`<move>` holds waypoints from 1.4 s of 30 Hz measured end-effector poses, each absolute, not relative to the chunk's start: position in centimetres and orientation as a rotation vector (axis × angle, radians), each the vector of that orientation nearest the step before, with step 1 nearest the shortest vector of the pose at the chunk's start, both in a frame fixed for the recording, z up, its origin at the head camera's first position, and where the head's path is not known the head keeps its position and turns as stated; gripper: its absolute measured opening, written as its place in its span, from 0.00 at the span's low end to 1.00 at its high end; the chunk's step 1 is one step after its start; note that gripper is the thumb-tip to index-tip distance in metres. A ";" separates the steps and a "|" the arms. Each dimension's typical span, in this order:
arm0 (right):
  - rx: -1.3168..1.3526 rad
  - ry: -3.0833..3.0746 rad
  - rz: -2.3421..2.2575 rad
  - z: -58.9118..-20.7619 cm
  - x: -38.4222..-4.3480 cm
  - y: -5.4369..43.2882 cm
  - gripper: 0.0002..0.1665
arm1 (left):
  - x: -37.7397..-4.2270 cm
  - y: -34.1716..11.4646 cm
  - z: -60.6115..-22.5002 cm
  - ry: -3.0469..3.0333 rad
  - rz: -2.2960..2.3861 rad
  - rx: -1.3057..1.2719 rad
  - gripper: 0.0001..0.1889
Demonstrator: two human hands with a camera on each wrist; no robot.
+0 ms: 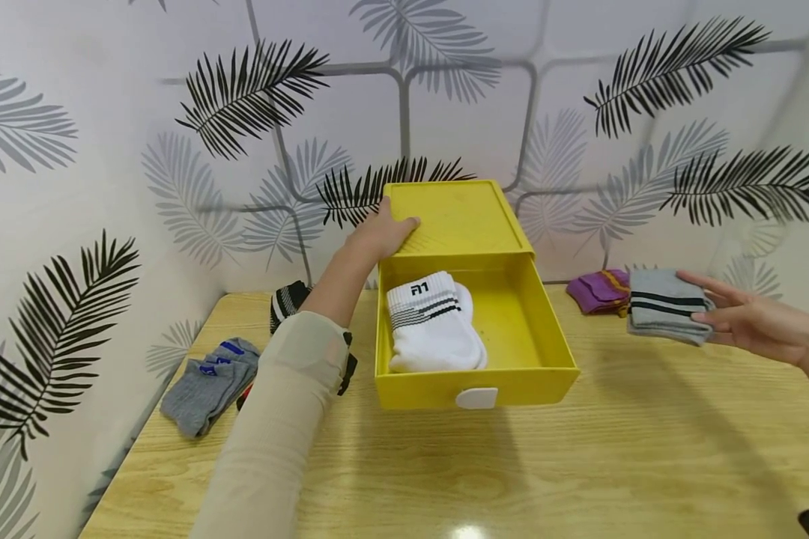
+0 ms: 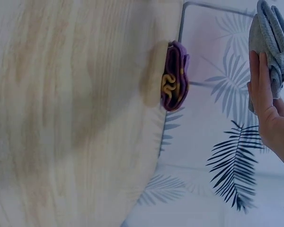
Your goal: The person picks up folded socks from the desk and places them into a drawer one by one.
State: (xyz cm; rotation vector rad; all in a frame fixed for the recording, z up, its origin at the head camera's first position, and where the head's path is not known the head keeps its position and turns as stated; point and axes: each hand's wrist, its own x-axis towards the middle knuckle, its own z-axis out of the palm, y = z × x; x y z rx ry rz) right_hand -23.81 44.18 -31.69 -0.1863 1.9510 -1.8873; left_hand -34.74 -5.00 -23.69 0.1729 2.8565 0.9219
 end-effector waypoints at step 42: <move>-0.682 1.675 -1.793 -22.3 -21.3 27.9 0.42 | -34.5 -5.0 -23.5 2.851 0.901 0.158 0.41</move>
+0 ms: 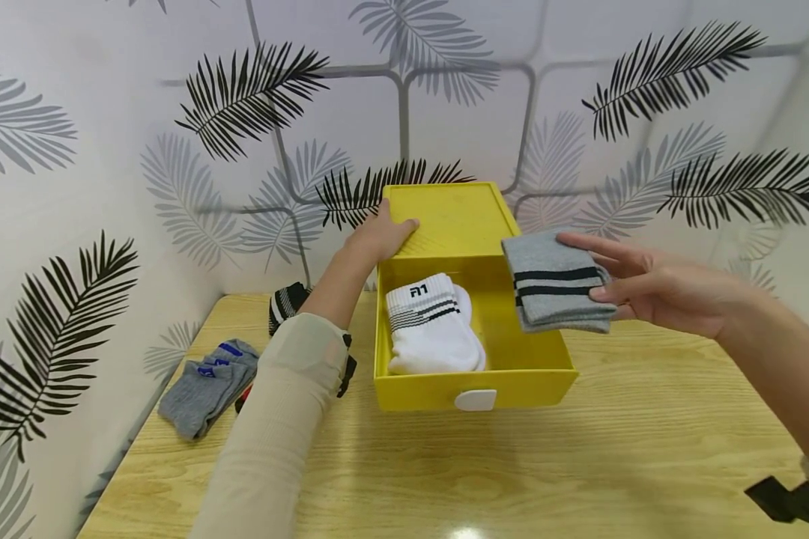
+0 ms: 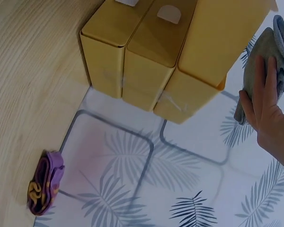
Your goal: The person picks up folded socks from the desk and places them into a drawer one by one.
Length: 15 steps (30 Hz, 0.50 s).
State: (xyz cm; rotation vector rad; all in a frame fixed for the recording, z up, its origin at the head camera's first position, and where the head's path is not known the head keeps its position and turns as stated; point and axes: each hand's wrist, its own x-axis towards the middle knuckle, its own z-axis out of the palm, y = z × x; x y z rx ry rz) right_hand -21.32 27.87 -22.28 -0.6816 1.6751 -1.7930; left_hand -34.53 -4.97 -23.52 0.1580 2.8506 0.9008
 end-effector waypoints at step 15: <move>-0.572 2.011 -1.591 -22.6 -20.1 21.7 0.45 | -34.4 -5.1 -23.3 2.834 0.912 0.163 0.41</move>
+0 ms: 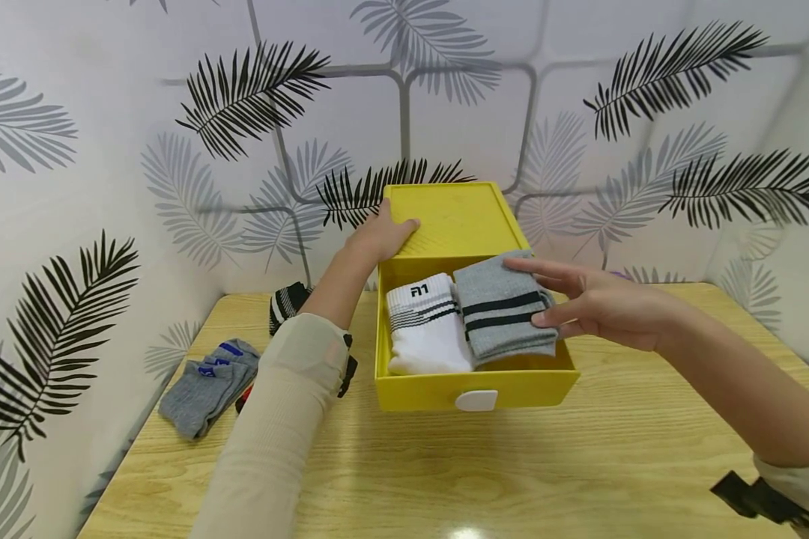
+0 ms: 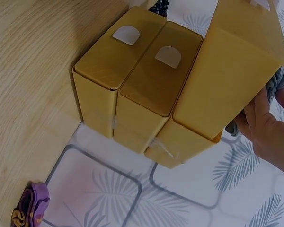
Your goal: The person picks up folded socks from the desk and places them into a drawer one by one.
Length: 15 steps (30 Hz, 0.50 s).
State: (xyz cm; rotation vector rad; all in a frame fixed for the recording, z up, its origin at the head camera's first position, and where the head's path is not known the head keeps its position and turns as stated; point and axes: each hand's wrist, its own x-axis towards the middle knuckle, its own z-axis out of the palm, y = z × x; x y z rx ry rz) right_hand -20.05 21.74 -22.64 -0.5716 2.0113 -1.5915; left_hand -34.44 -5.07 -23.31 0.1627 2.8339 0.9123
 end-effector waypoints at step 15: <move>-0.659 2.618 -1.074 -22.4 -19.4 19.4 0.40 | -34.5 -5.0 -23.4 2.844 0.914 0.181 0.41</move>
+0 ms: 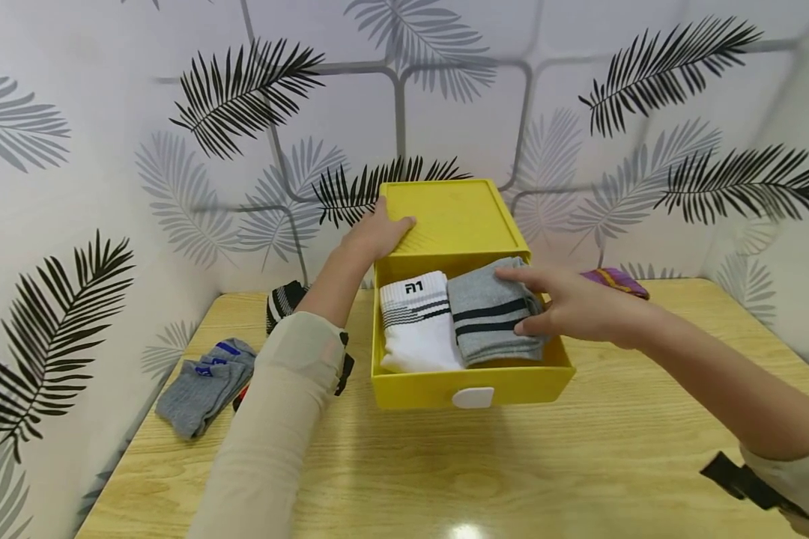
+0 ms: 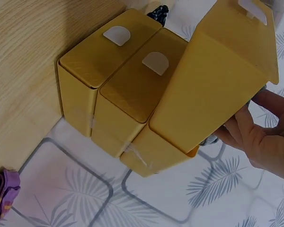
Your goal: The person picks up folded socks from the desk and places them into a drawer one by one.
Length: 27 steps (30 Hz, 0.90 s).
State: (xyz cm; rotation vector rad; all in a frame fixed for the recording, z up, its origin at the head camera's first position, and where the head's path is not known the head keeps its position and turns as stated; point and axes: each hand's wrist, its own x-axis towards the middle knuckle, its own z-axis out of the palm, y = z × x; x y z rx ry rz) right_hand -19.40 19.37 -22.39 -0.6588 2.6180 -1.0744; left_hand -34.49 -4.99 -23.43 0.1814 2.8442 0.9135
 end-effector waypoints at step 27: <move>-0.483 2.240 -1.440 -20.8 -18.8 24.3 0.35 | -34.7 -5.0 -23.6 2.854 0.919 0.178 0.41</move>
